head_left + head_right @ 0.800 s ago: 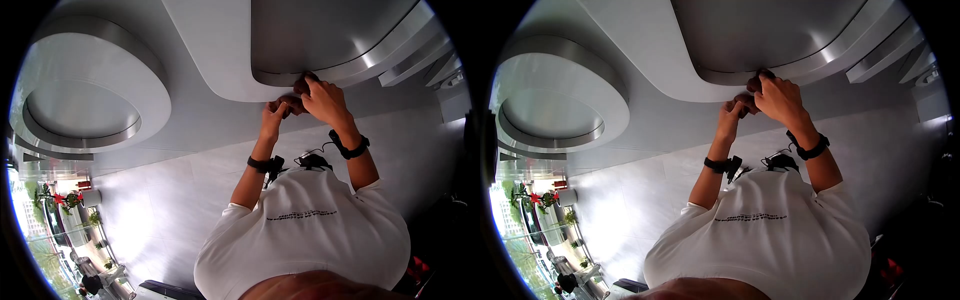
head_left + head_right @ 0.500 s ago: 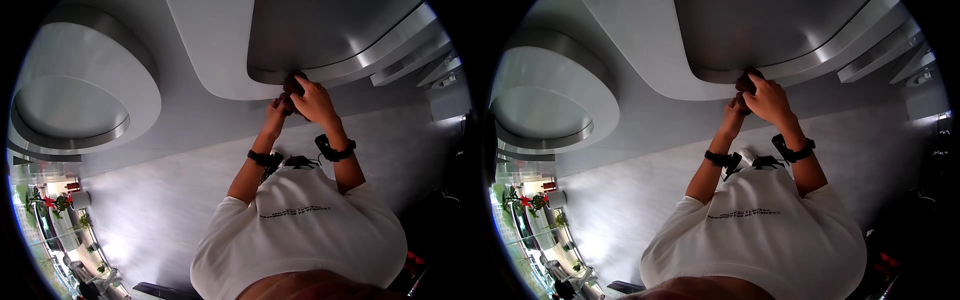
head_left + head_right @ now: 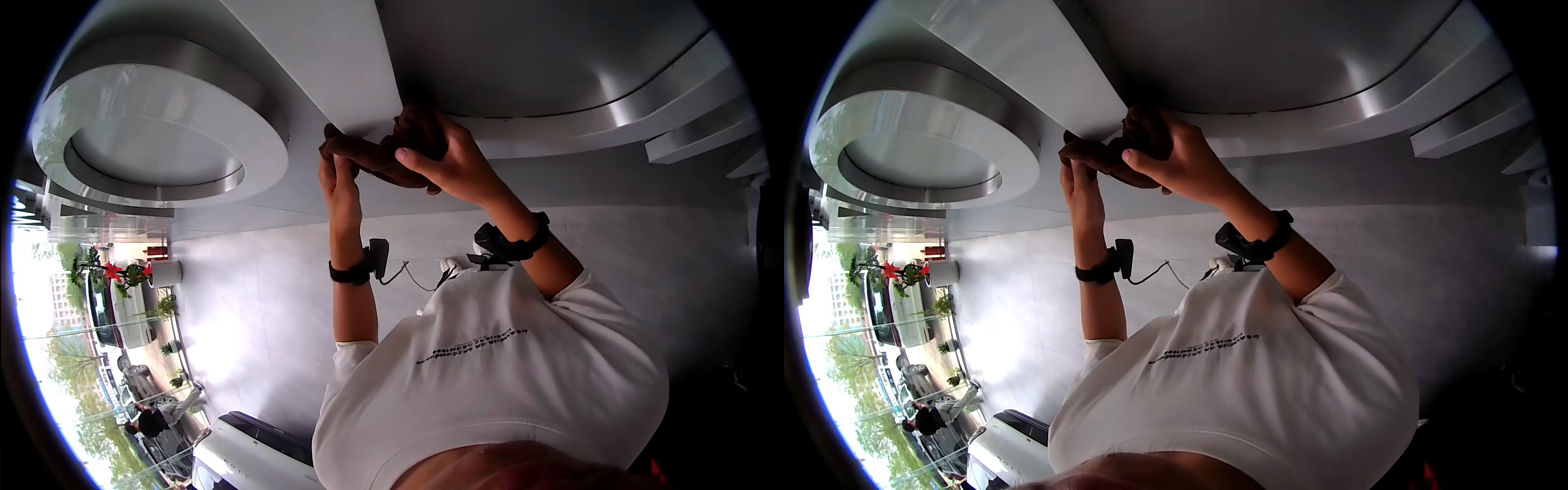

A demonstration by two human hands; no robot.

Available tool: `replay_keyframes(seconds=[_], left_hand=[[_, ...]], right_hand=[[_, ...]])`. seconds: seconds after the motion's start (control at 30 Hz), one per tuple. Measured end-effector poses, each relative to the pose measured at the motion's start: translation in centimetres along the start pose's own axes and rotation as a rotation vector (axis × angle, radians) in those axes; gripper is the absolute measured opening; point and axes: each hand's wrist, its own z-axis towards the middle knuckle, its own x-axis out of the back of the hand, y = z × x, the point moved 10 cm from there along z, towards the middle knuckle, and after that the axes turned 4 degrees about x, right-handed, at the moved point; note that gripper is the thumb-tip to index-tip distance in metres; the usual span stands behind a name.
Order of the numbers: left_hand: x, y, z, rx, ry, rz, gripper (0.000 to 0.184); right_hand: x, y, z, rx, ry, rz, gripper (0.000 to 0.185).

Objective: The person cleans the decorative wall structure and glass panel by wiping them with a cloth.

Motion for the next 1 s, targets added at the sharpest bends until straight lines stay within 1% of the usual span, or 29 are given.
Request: replay_keyframes(seconds=[0.07,0.1,0.17,0.2,0.27,0.3,0.33,0.37,0.4,0.43,0.47,0.5,0.53,0.6,0.63,0.67,0.7,0.77,0.8,0.83,0.9,0.93,1.0], left_hand=[[-0.2,3.1,0.4,-0.121,0.004,0.026,0.026],[-0.8,3.8,0.5,-0.119,0.01,0.025,0.026],[-2.1,5.0,0.4,-0.181,0.034,-0.029,0.024],[-2.0,3.1,0.3,-0.151,0.043,-0.107,0.021],[-2.7,-0.5,-0.8,-0.081,0.141,-0.258,0.018],[-3.1,-2.5,-1.5,-0.042,0.174,-0.335,0.017],[-3.2,-5.3,-2.1,-0.042,0.171,-0.294,0.017],[-4.1,-7.2,-2.5,0.056,0.095,-0.357,0.019],[-5.1,-9.2,-3.1,0.157,0.025,-0.414,0.021],[-7.3,-10.8,-3.9,0.352,-0.118,-0.575,0.025],[-8.7,-12.9,-4.6,0.419,-0.123,-0.581,0.028],[-11.0,-13.2,-5.8,0.531,-0.168,-0.603,0.021],[-12.6,-14.1,-6.4,0.435,-0.279,-0.465,0.022],[-15.5,-17.5,-7.1,0.34,-0.395,-0.34,0.024],[-18.1,-20.5,-8.0,0.594,-0.45,-0.651,0.027],[-20.9,-22.0,-9.4,0.847,-0.499,-0.965,0.031],[-22.3,-21.7,-9.6,0.847,-0.504,-0.98,0.031],[-25.7,-19.6,-10.7,0.912,-0.636,-1.053,0.036],[-26.9,-19.8,-11.4,0.994,-0.64,-1.083,0.034],[-28.0,-19.7,-11.8,1.043,-0.674,-1.144,0.034],[-29.2,-18.2,-11.9,1.057,-0.759,-1.278,0.033],[-29.1,-17.7,-11.7,1.056,-0.759,-1.285,0.033],[-28.2,-17.4,-11.4,1.025,-0.743,-1.165,0.039]], right_hand=[[-0.3,-1.5,0.3,0.114,-0.019,0.019,0.046],[-0.2,-1.2,0.3,0.112,-0.024,0.019,0.046],[0.1,-1.7,0.2,0.276,-0.027,-0.26,0.046],[0.3,-1.3,-0.1,0.275,-0.031,-0.259,0.046],[1.0,-0.1,-0.5,0.219,-0.025,-0.542,0.049],[1.4,0.5,-0.8,0.222,-0.017,-0.544,0.049],[2.0,1.5,-1.2,0.19,0.002,-0.687,0.052],[2.7,2.3,-1.6,0.151,0.022,-0.826,0.054],[3.2,2.6,-2.1,0.141,0.027,-0.831,0.054],[4.0,2.8,-2.5,0.115,0.064,-0.942,0.056],[4.8,2.9,-2.9,0.09,0.1,-1.055,0.058],[5.3,2.9,-3.3,0.082,0.099,-1.061,0.058],[6.1,2.6,-3.7,0.063,0.118,-1.089,0.058],[7.4,2.3,-4.4,0.002,0.14,-1.146,0.058],[7.8,2.3,-4.8,-0.005,0.143,-1.159,0.058],[8.6,2.5,-5.3,-0.05,0.167,-1.207,0.059],[9.5,2.6,-5.8,-0.094,0.188,-1.255,0.059],[10.9,2.3,-6.5,-0.133,0.211,-1.321,0.059],[11.7,2.3,-7.0,-0.169,0.24,-1.369,0.06],[12.0,2.3,-7.4,-0.168,0.231,-1.372,0.06],[12.9,1.5,-8.0,-0.077,0.298,-1.444,0.062],[13.2,1.4,-8.2,-0.059,0.303,-1.435,0.064],[13.3,1.8,-8.2,-0.066,0.31,-1.414,0.064]])
